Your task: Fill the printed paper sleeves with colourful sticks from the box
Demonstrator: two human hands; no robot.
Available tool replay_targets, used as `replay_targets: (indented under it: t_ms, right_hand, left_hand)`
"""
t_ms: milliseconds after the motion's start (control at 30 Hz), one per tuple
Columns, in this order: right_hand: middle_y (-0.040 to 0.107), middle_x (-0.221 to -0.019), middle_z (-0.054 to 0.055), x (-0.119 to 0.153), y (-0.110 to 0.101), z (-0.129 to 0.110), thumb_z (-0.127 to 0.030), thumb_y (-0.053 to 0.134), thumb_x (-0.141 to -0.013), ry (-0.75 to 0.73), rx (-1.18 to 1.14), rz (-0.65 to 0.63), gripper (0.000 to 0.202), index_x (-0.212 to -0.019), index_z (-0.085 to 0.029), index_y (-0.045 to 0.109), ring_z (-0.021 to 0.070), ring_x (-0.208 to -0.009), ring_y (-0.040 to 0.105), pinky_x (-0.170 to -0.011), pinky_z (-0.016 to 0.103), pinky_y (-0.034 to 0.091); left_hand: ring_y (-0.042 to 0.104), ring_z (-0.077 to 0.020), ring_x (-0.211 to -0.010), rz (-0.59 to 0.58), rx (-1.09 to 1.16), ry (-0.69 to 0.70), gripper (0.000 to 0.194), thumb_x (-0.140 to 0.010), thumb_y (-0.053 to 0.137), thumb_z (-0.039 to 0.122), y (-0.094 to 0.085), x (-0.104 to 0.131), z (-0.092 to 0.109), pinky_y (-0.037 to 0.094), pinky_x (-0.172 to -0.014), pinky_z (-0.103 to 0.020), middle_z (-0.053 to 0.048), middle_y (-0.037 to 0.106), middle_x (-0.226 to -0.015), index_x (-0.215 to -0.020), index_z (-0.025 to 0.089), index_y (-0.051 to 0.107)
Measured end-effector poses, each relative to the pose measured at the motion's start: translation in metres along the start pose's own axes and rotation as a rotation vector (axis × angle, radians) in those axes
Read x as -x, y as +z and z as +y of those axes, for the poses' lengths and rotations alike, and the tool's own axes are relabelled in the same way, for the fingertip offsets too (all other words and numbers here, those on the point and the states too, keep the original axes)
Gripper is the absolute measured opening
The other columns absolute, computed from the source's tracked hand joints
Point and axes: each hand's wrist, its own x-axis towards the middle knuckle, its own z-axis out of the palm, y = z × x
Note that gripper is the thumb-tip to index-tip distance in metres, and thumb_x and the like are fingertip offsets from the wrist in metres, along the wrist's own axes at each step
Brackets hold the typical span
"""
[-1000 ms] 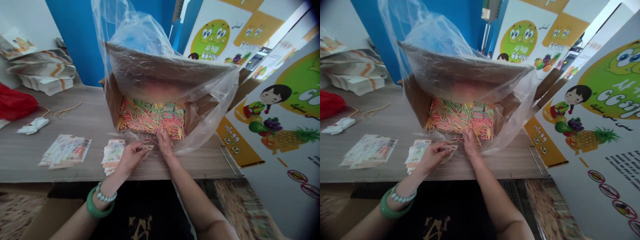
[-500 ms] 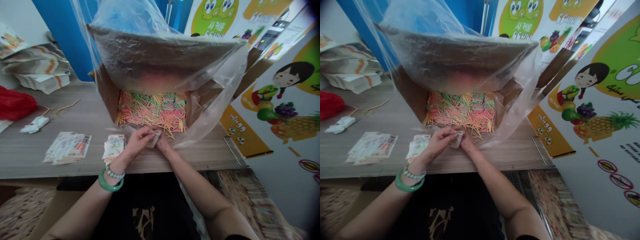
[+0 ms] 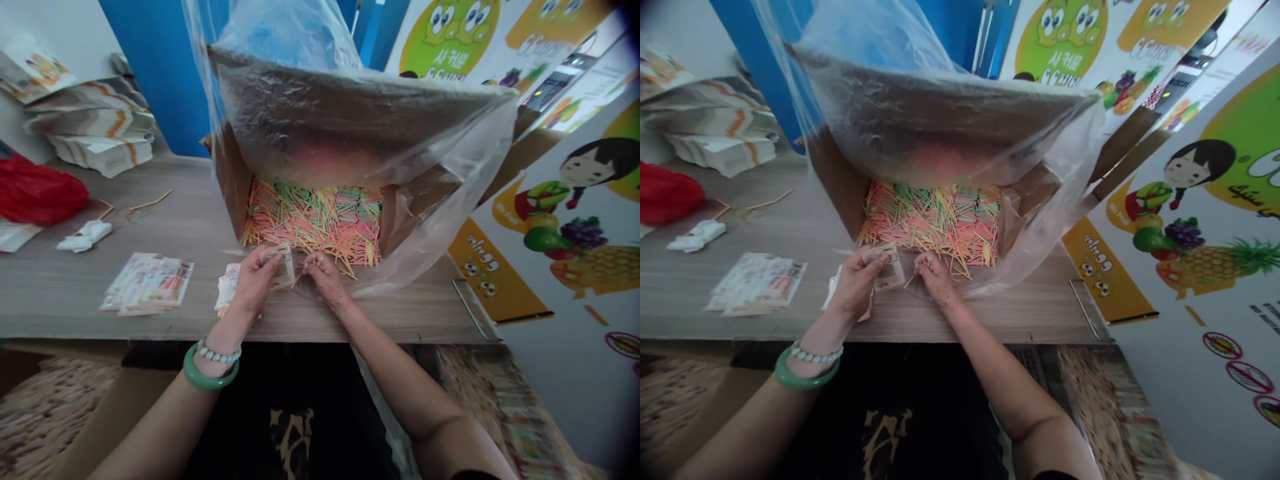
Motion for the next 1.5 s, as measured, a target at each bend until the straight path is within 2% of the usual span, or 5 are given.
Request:
replay_targets:
  t_ms: [333,567,800,1067,1500]
  right_hand:
    - [0.061,-0.080,0.000,0.003,0.000,-0.003,-0.031,0.054,-0.081,0.003,0.105,-0.016,0.009,-0.084,-0.024,0.058,0.0187,-0.080,0.057,-0.077,0.031,0.045]
    - [0.063,-0.076,0.000,0.006,0.003,-0.008,-0.030,0.050,-0.085,-0.045,0.223,-0.059,0.011,-0.080,-0.025,0.058,0.0187,-0.078,0.057,-0.075,0.031,0.045]
    - [0.068,-0.081,0.002,0.006,-0.001,-0.011,-0.042,0.050,-0.093,0.015,0.016,0.045,0.021,-0.083,-0.024,0.055,0.0189,-0.079,0.064,-0.080,0.035,0.050]
    - [0.067,-0.086,0.003,0.016,0.000,-0.005,-0.039,0.049,-0.093,-0.059,0.188,-0.050,0.020,-0.080,-0.026,0.056,0.0240,-0.105,0.065,-0.095,0.042,0.047]
    - [0.073,-0.085,0.003,0.023,-0.013,-0.022,-0.047,0.051,-0.094,0.028,-0.034,0.140,0.023,-0.086,-0.026,0.052,0.0202,-0.081,0.066,-0.076,0.035,0.050]
  left_hand:
    - [0.059,-0.0138,-0.065,-0.181,0.144,-0.396,0.029,-0.066,0.081,0.036,-0.008,0.024,-0.015,0.048,-0.064,-0.027,-0.001,0.068,-0.074,-0.083,0.016,0.070]
    - [0.054,-0.0117,-0.060,-0.135,0.128,-0.308,0.030,-0.061,0.085,0.038,-0.015,0.028,-0.019,0.042,-0.060,-0.025,0.001,0.066,-0.067,-0.077,0.016,0.073]
    - [0.055,-0.0142,-0.058,-0.363,0.071,-0.437,0.024,-0.073,0.074,0.039,-0.019,0.036,-0.015,0.043,-0.060,-0.028,0.000,0.063,-0.064,-0.076,0.016,0.068]
    - [0.058,-0.0141,-0.063,-0.201,0.061,-0.397,0.008,-0.071,0.059,0.022,-0.016,0.038,-0.001,0.043,-0.060,-0.025,-0.001,0.066,-0.069,-0.074,0.018,0.065]
    - [0.057,-0.0150,-0.059,-0.227,0.085,-0.480,0.027,-0.059,0.084,0.038,-0.007,0.037,-0.010,0.046,-0.061,-0.030,-0.002,0.068,-0.066,-0.072,0.017,0.073]
